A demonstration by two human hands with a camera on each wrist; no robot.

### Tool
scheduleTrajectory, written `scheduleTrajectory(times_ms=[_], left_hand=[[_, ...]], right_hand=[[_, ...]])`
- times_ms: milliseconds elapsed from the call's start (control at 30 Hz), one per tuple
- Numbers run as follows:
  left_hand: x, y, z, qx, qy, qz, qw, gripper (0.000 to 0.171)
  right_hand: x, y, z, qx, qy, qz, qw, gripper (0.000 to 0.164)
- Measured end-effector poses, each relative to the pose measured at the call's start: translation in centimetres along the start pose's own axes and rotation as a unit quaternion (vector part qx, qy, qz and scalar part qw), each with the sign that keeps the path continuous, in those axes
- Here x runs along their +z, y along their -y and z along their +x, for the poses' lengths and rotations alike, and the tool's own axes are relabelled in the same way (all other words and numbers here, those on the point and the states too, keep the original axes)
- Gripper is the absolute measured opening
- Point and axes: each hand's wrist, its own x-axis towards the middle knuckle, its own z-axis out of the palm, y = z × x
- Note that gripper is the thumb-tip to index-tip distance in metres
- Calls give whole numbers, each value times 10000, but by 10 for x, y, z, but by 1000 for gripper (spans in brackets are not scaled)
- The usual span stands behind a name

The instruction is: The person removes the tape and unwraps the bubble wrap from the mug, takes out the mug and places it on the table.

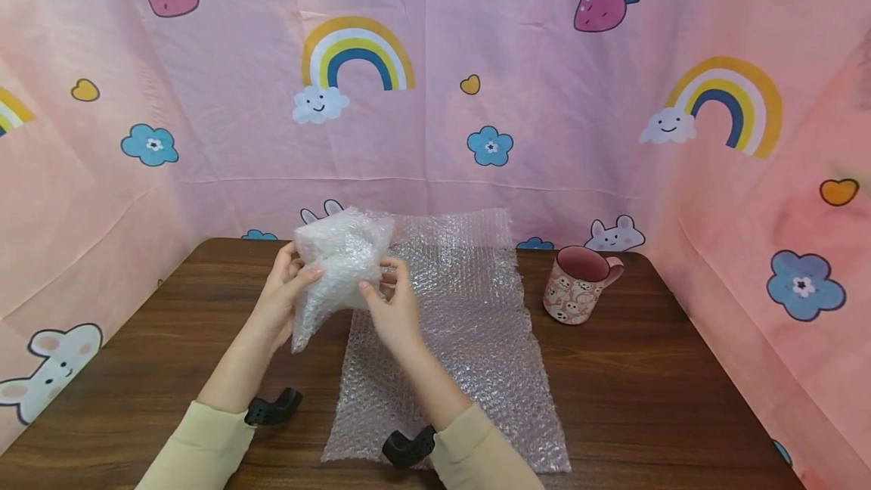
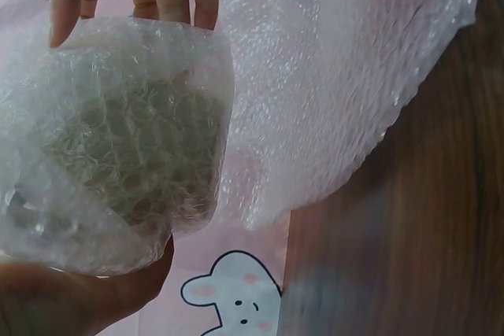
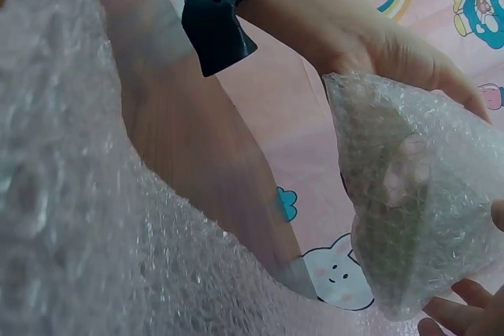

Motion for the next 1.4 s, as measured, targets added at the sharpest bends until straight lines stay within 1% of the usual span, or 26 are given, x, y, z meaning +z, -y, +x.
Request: scheduleTrajectory(times_ms=[100,233,467,567,600,733,833,967,1100,1233,1400], left_hand=[[3,2,0,-22,25,-87,10000,62],[9,4,-1,6,87,-90,9999,62],[18,8,-2,30,188,34,9998,63],[22,10,-2,26,263,42,9996,63],[23,10,-2,26,284,46,9996,64],[28,12,-2,45,383,66,9992,66],[32,14,-3,43,450,71,9990,67],[38,17,-2,14,497,28,9988,68],[46,18,-2,-6,465,-119,9988,68],[52,19,-3,75,414,-301,9987,68],[59,20,-2,63,481,-410,9980,68]], right_hand=[[-3,0,0,-85,-84,16,9999,47],[-9,-1,-2,-158,-145,47,9998,53],[-22,-5,-7,-23,-184,-182,9997,54],[-27,-5,-9,1,-193,-156,9997,55],[-28,-5,-9,12,-191,-182,9997,55],[-34,13,-18,-78,-149,-302,9994,52],[-40,12,-19,-142,-133,-315,9993,51],[-48,-7,-16,-107,-210,-310,9992,51],[-55,-6,-20,-75,-226,-359,9991,50],[-61,-5,-21,-96,-175,-426,9989,51],[-68,-3,-23,-48,-127,-365,9992,51]])
